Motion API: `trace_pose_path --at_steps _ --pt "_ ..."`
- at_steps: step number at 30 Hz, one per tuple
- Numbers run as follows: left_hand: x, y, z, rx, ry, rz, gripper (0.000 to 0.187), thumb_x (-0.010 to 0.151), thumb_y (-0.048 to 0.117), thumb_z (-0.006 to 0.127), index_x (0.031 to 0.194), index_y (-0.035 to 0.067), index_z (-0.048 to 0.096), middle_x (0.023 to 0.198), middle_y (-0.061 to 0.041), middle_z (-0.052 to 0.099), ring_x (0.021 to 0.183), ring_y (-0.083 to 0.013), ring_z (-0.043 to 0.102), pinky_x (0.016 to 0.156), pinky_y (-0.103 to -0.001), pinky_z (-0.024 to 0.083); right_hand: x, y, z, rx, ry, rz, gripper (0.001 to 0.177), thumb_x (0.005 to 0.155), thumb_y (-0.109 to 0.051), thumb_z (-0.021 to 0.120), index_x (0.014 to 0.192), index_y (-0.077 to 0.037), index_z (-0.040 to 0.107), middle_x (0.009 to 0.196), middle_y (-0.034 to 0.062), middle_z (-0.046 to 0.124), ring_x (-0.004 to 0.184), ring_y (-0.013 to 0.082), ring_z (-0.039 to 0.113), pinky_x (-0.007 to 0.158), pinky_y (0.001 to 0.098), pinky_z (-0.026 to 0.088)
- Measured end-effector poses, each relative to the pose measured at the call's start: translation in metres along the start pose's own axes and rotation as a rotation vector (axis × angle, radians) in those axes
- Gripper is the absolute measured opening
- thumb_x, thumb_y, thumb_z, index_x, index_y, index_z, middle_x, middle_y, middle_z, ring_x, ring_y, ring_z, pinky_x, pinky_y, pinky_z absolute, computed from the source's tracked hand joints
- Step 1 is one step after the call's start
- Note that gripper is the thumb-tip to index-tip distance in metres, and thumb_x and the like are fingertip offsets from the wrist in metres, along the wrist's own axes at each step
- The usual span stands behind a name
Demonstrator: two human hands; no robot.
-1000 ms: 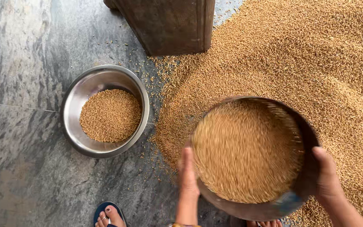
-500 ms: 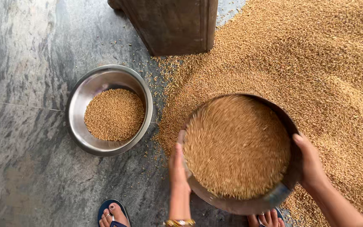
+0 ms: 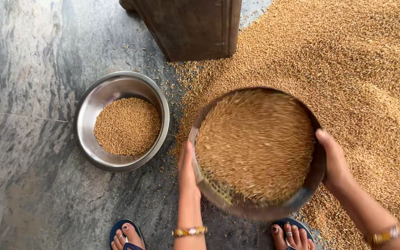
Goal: The person sifts a pile of grain by hand using a circular sieve, picking through the grain to remove debris and pouring the sifted grain into a metal bowl.
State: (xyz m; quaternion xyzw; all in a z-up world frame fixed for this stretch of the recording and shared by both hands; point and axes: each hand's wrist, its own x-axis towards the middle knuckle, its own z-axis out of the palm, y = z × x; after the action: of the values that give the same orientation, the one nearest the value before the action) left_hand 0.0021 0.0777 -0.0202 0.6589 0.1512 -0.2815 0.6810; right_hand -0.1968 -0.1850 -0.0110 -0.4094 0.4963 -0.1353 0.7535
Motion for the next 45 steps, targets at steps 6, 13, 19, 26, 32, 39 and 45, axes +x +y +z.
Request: trace_pose_path --at_steps 6,13,19,26,32,39,45 --pt "-0.048 -0.050 0.051 -0.003 -0.221 -0.019 0.080 0.080 0.062 0.063 0.149 0.023 0.052 0.159 0.004 0.048 0.149 -0.0144 0.035 0.117 -0.041 0.024 -0.027 0.021 -0.095 0.008 0.248 -0.098 0.066 0.102 -0.052 0.047 0.154 -0.011 0.049 0.136 0.0113 0.060 0.114 0.0261 0.055 0.101 0.0500 0.044" --pt "-0.008 0.035 0.077 -0.175 -0.162 -0.082 0.075 0.083 0.059 0.064 0.141 0.011 0.058 0.153 -0.016 0.054 0.144 -0.0262 0.045 0.118 -0.048 0.033 0.020 -0.057 -0.017 -0.139 0.090 0.015 0.069 0.093 -0.056 0.049 0.147 -0.013 0.045 0.147 0.0168 0.049 0.131 0.0378 0.048 0.100 0.0643 0.038" --pt "-0.024 -0.019 -0.018 -0.120 -0.042 -0.156 0.084 0.077 0.066 0.060 0.146 0.017 0.056 0.151 -0.011 0.059 0.137 -0.0251 0.056 0.113 -0.048 0.041 -0.023 0.040 -0.029 -0.040 0.031 -0.144 0.060 0.093 -0.045 0.052 0.140 -0.007 0.051 0.133 0.0088 0.058 0.120 0.0252 0.053 0.103 0.0412 0.042" --pt "-0.030 -0.033 0.096 -0.162 -0.233 -0.038 0.073 0.080 0.063 0.069 0.136 0.018 0.061 0.145 -0.006 0.062 0.145 -0.0186 0.045 0.121 -0.043 0.029 -0.020 -0.015 -0.087 -0.090 0.162 -0.223 0.065 0.104 -0.050 0.042 0.151 -0.006 0.048 0.145 0.0165 0.057 0.130 0.0304 0.056 0.111 0.0478 0.044" --pt "-0.014 0.025 0.035 -0.071 -0.105 -0.077 0.080 0.084 0.065 0.056 0.147 0.016 0.052 0.144 -0.014 0.061 0.138 -0.0272 0.057 0.115 -0.047 0.047 0.027 -0.035 0.000 -0.153 0.168 0.081 0.062 0.098 -0.055 0.045 0.141 -0.010 0.049 0.133 0.0199 0.057 0.118 0.0329 0.056 0.101 0.0540 0.044" --pt "-0.037 -0.056 0.019 -0.094 -0.164 -0.024 0.072 0.081 0.058 0.073 0.143 0.022 0.064 0.135 -0.023 0.061 0.127 -0.0383 0.057 0.115 -0.055 0.043 -0.039 0.034 -0.065 -0.040 0.197 -0.026 0.066 0.096 -0.049 0.043 0.149 -0.010 0.047 0.140 0.0131 0.055 0.123 0.0301 0.052 0.105 0.0466 0.040" --pt "-0.026 0.005 0.098 0.069 -0.283 -0.036 0.080 0.075 0.063 0.067 0.145 0.026 0.056 0.151 -0.007 0.060 0.147 -0.0184 0.041 0.115 -0.049 0.022 -0.013 -0.059 -0.043 -0.171 0.125 -0.169 0.077 0.092 -0.060 0.042 0.152 -0.011 0.045 0.147 0.0129 0.056 0.125 0.0282 0.057 0.109 0.0523 0.041"
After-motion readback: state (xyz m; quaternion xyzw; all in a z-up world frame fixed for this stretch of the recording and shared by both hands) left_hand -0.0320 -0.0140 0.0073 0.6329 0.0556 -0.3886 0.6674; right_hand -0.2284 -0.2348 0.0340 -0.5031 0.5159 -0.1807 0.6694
